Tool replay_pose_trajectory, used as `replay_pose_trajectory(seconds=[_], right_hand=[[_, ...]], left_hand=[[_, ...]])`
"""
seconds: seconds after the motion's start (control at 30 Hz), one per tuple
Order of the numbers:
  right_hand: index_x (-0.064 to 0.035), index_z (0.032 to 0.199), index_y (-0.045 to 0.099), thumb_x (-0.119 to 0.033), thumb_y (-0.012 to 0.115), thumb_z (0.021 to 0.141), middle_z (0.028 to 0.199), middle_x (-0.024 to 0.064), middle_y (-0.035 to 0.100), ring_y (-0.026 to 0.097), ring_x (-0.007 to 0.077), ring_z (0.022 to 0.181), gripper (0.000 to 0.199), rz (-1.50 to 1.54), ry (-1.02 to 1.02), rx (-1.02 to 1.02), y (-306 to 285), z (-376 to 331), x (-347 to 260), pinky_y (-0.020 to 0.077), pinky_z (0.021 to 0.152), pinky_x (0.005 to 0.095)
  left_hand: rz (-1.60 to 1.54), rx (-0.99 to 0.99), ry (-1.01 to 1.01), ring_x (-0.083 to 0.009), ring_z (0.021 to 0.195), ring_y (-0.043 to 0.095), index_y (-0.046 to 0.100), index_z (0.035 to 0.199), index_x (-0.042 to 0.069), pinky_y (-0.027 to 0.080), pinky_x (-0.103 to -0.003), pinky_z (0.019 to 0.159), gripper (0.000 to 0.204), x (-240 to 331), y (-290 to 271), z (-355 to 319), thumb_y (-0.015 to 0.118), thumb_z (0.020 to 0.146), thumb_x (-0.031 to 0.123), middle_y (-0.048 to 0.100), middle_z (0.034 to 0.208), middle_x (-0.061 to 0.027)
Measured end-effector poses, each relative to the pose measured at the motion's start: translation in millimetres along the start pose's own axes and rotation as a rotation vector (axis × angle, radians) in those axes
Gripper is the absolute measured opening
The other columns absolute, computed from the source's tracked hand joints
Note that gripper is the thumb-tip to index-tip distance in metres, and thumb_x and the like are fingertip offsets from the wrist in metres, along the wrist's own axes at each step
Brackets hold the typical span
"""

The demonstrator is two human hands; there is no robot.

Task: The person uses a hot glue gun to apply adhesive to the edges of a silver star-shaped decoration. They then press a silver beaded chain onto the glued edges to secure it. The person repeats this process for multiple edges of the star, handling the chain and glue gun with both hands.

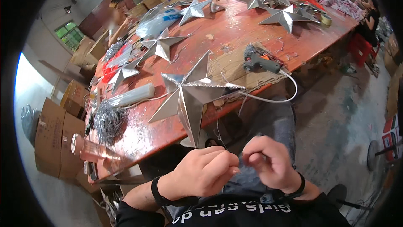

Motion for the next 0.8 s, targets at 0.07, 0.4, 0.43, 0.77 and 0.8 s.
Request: replay_pose_trajectory(seconds=[0.07, 0.4, 0.43, 0.77, 0.8], right_hand=[[-0.0019, 0.088, 0.056, -0.021, 0.065, 0.089, 0.071, 0.0078, 0.056, 0.056, 0.0219, 0.06, 0.021, -0.052, 0.084, -0.138, 16.3, -6.9, 6.5, 0.0412, 0.054, 0.0289], [-0.0008, 0.079, 0.059, -0.022, 0.069, 0.087, 0.065, 0.009, 0.059, 0.055, 0.0156, 0.054, 0.024, -0.024, 0.19, -0.028, 15.9, -20.1, 13.8, 0.0411, 0.05, 0.0267], [-0.0013, 0.078, 0.059, -0.019, 0.069, 0.085, 0.065, 0.0089, 0.059, 0.056, 0.0178, 0.054, 0.022, -0.087, 0.094, -0.035, 15.4, -19.3, 8.5, 0.0416, 0.05, 0.0273], [-0.0037, 0.077, 0.058, -0.006, 0.071, 0.075, 0.07, 0.0082, 0.059, 0.059, 0.0274, 0.061, 0.013, -0.485, -0.193, -0.126, -1.4, -22.3, -0.6, 0.0471, 0.055, 0.0342], [-0.0034, 0.08, 0.058, -0.005, 0.07, 0.075, 0.071, 0.0084, 0.059, 0.059, 0.0278, 0.062, 0.013, -0.477, -0.153, -0.11, -8.0, -22.0, 5.9, 0.0476, 0.056, 0.0346]], left_hand=[[0.046, 0.031, -0.076, -0.0287, 0.062, 0.058, 0.052, 0.089, 0.001, 0.048, -0.035, 0.053, 0.017, -8.4, 5.5, -14.7, 0.067, 0.081, 0.005, 0.057, 0.073, -0.0109], [-0.192, 0.222, -0.359, -0.0257, 0.075, 0.064, 0.056, 0.096, 0.002, 0.052, -0.031, 0.065, 0.016, -25.2, 22.4, -32.8, 0.065, 0.083, 0.0, 0.063, 0.086, -0.0102], [-0.201, 0.221, -0.344, -0.026, 0.076, 0.064, 0.056, 0.096, 0.002, 0.052, -0.031, 0.065, 0.016, -25.1, 24.0, -32.5, 0.065, 0.083, 0.0, 0.063, 0.087, -0.0106], [-0.272, 0.154, -0.111, -0.0266, 0.078, 0.065, 0.054, 0.094, 0.001, 0.053, -0.033, 0.067, 0.017, -25.0, 40.6, -34.5, 0.065, 0.081, -0.003, 0.063, 0.089, -0.01], [-0.263, 0.13, -0.109, -0.0265, 0.077, 0.065, 0.054, 0.094, 0.002, 0.053, -0.033, 0.067, 0.018, -27.1, 44.3, -37.9, 0.065, 0.081, -0.003, 0.064, 0.088, -0.0096]])
Point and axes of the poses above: each hand's wrist, its own z-axis towards the middle knuckle, its own y-axis out of the palm, x = y × z, the point moved 9 cm from there along z, towards the middle knuckle
